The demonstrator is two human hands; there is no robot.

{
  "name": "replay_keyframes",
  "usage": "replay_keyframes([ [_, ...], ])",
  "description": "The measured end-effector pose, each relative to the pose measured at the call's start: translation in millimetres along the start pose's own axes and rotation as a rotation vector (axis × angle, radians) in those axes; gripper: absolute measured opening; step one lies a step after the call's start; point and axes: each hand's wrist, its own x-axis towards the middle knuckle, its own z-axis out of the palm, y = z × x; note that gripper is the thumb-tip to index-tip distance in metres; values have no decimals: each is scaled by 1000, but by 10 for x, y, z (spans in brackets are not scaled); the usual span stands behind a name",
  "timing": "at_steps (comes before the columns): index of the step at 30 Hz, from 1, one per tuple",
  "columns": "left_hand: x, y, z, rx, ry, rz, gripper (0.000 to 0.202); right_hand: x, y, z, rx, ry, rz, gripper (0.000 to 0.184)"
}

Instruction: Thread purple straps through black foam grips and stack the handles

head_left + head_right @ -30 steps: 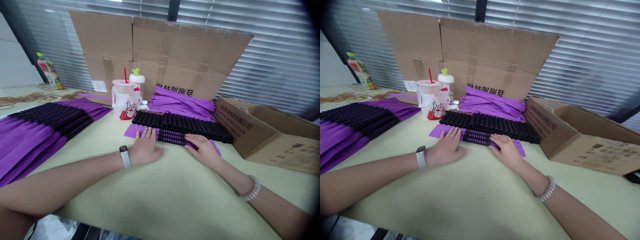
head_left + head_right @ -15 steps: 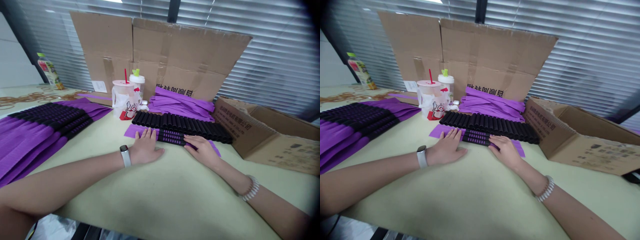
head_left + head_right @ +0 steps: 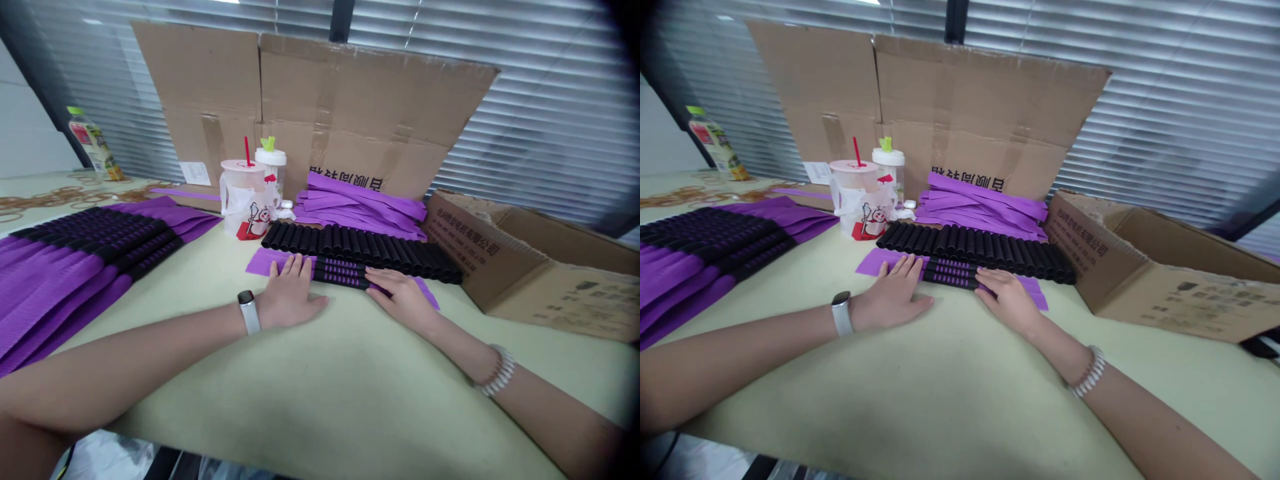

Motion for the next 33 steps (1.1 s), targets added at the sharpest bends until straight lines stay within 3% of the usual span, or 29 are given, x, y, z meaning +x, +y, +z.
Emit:
replay_keyframes([
  [33,-9,3,-34,66,-57,-2,91,4,3,30,-19,30,-19,25],
])
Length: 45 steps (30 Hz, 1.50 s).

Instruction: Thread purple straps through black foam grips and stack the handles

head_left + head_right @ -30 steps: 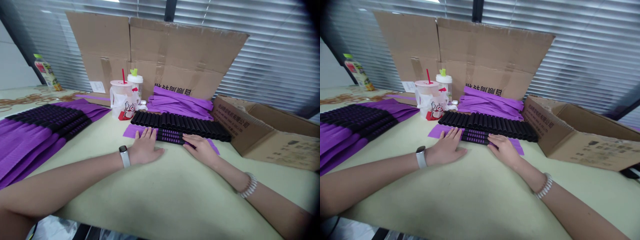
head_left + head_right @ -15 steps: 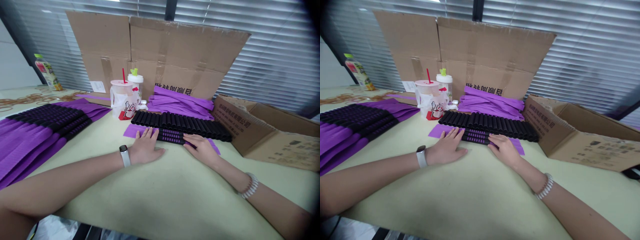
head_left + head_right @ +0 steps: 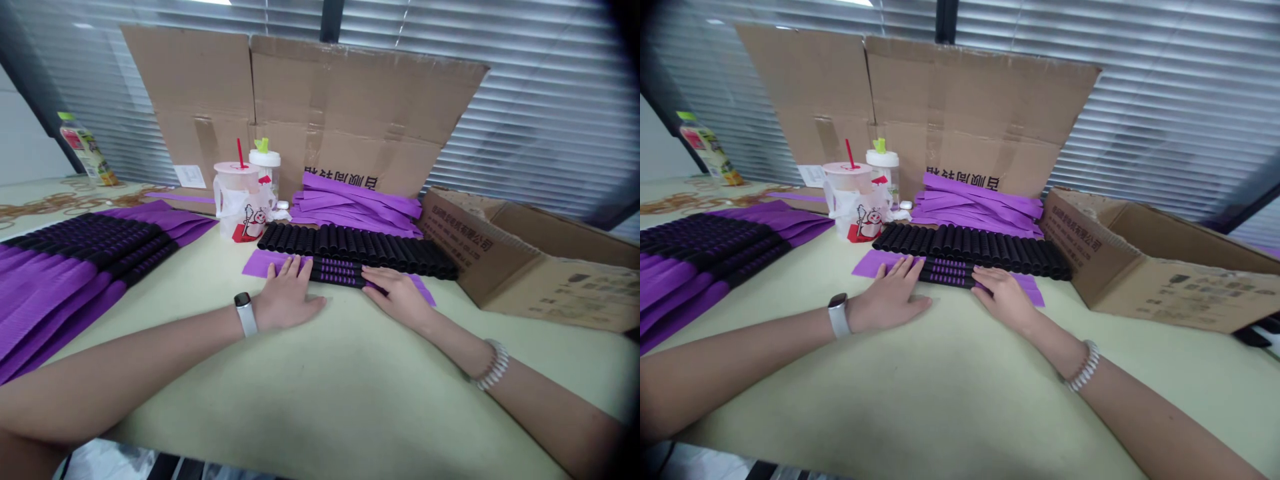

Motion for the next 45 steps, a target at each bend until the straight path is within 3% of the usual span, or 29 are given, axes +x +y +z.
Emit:
replay_keyframes([
  [11,17,-12,12,10,34,12,85,11,-20,8,22,29,-9,23],
  [17,146,-93,-4,7,245,125,52,15,-28,11,27,88,23,25],
  [21,218,-150,3,13,290,207,29,19,-15,32,36,93,5,15],
  [25,246,-181,33,22,312,229,19,20,-5,44,46,79,-5,13],
  [39,262,-182,22,-4,294,241,17,38,-38,30,71,64,31,13],
  [42,245,-171,21,-5,294,234,22,35,-63,6,80,78,82,27],
  [45,231,-167,12,-10,307,219,41,16,-80,-22,83,100,144,44],
])
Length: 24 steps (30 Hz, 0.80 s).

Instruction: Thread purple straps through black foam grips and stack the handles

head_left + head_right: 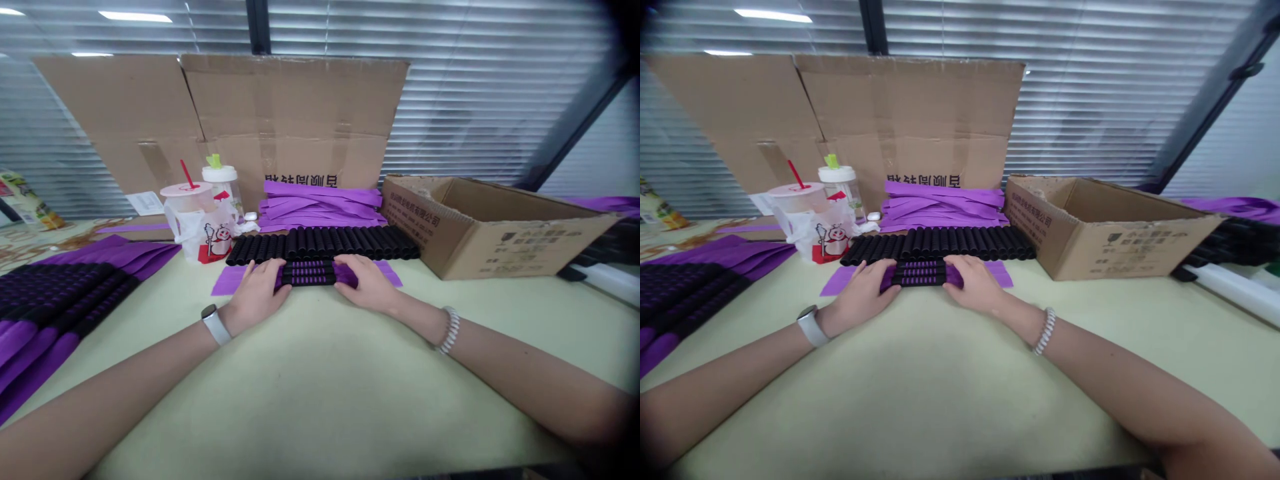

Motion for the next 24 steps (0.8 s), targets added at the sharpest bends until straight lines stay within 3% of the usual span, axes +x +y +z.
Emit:
replay_keyframes([
  [5,-6,-25,-23,12,-24,-71,60,-41,21,-64,-15,32,42,46],
  [14,-95,-16,-17,124,-252,-155,75,-26,-7,-98,-95,-31,-30,12],
  [24,-79,75,-61,99,-342,-228,87,67,-126,-1,-200,-107,-84,16],
])
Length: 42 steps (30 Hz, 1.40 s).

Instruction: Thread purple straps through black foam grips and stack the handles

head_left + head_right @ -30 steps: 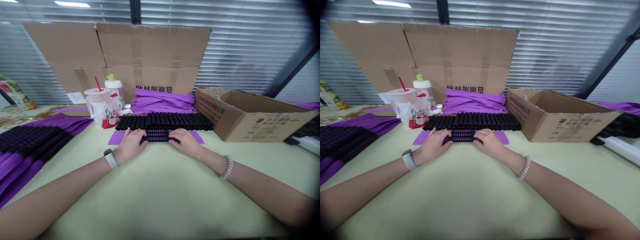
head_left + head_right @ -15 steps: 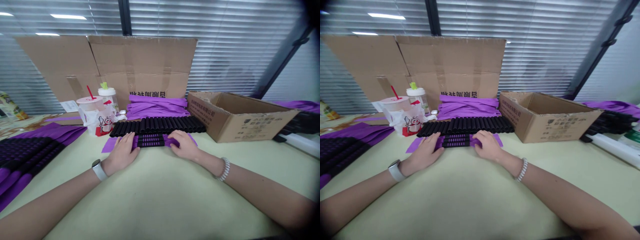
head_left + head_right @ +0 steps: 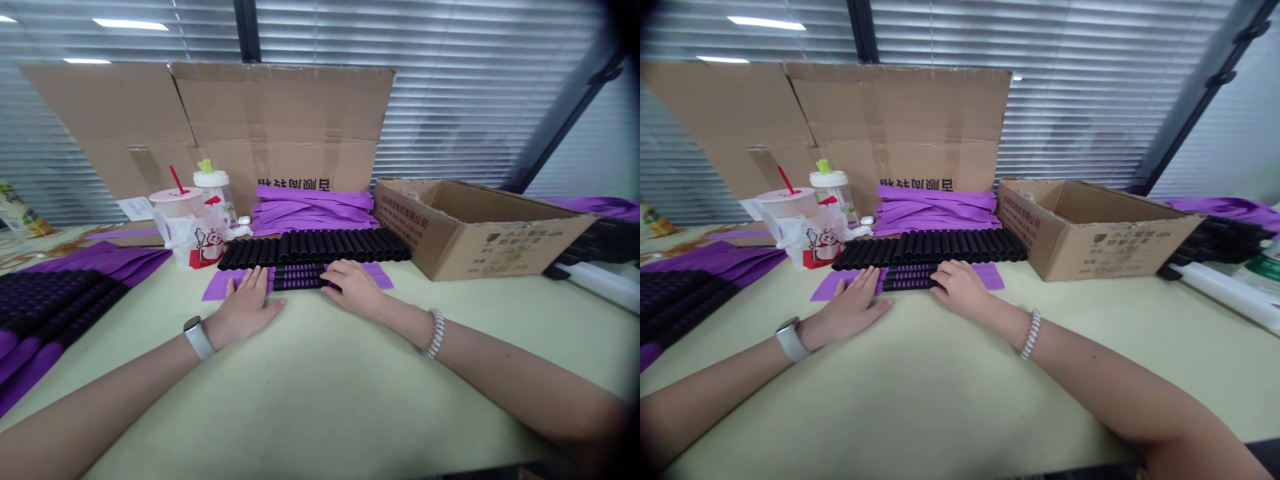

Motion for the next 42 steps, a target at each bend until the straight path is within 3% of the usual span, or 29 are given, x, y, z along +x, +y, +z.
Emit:
replay_keyframes([
  [16,-8,12,3,-45,-18,16,89,44,40,45,-35,4,-146,13],
  [42,-15,6,19,-68,-14,6,90,7,100,74,20,17,-169,18],
])
